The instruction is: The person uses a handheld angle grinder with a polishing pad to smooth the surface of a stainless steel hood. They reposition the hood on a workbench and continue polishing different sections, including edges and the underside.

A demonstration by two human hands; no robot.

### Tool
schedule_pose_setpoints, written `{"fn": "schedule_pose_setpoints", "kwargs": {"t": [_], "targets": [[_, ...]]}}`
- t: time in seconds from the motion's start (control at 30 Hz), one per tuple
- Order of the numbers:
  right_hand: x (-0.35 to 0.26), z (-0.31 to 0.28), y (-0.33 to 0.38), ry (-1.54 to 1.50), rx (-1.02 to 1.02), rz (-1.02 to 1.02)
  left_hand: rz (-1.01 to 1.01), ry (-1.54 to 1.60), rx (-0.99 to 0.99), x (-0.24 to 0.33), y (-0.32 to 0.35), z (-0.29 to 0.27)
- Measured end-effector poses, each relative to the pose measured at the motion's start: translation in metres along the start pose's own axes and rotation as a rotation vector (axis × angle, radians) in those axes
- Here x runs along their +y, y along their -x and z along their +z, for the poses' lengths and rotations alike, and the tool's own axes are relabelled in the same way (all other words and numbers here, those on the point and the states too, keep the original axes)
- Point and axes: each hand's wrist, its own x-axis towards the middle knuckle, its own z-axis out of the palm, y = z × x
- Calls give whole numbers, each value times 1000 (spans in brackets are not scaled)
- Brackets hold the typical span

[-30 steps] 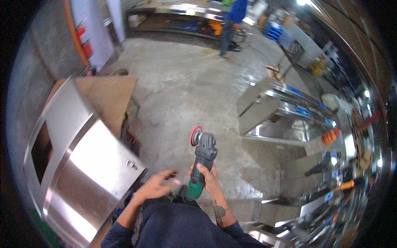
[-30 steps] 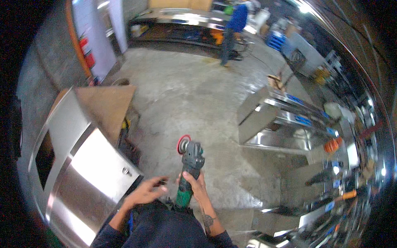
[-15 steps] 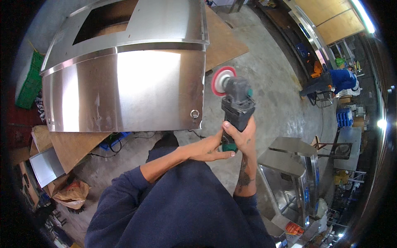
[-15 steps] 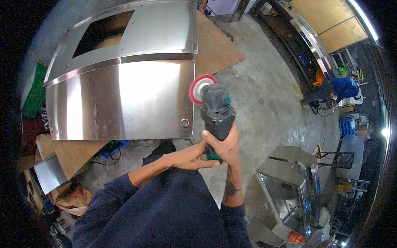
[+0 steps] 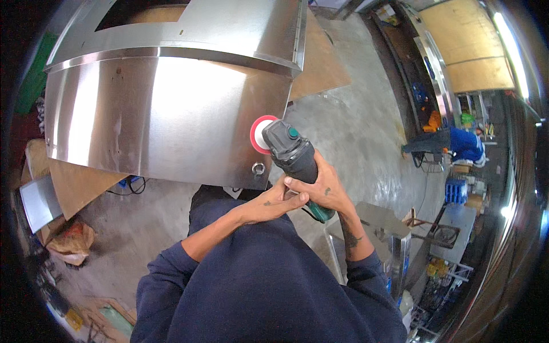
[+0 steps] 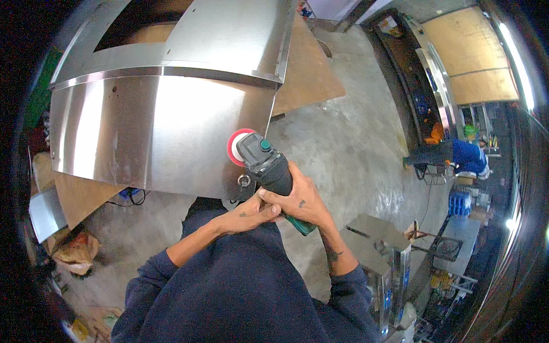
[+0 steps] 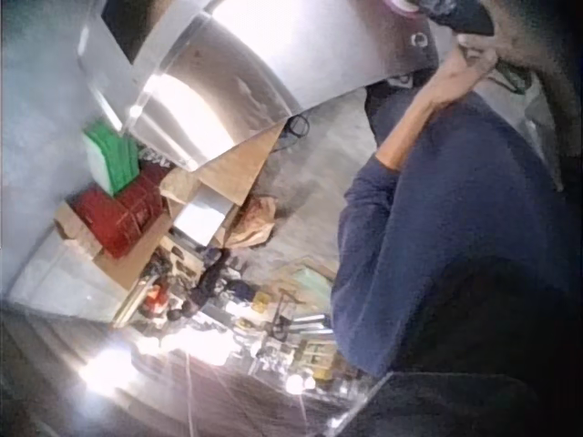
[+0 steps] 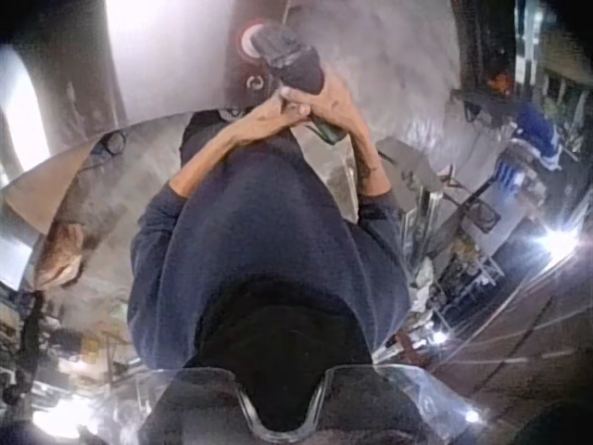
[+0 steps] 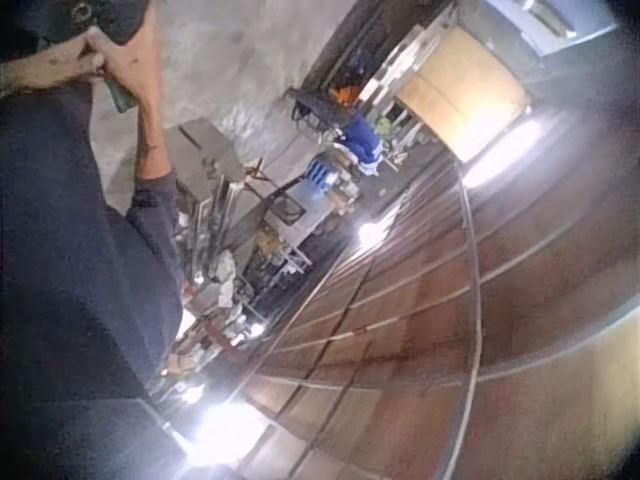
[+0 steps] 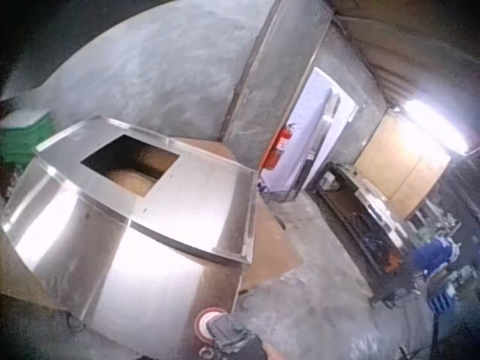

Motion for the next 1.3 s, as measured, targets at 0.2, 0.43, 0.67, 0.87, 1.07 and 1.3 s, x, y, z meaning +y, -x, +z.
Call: {"fn": "schedule_pose_setpoints", "kwargs": {"t": [0.2, 0.43, 0.67, 0.87, 1.07, 1.3], "targets": [[19, -52, -65, 14, -170, -73, -25, -1, 189, 5, -75, 1], [73, -107, -130, 33, -341, -275, -20, 177, 426, 8, -155, 25], [85, -134, -166, 62, -395, -366, -57, 189, 547, 13, -192, 30], [83, -151, -187, 36, -508, -341, -46, 114, 623, 8, -210, 31], [80, -154, -196, 84, -573, -252, 3, 135, 672, 17, -217, 34], [85, -153, -203, 16, -620, -251, 34, 59, 715, 11, -219, 33]]}}
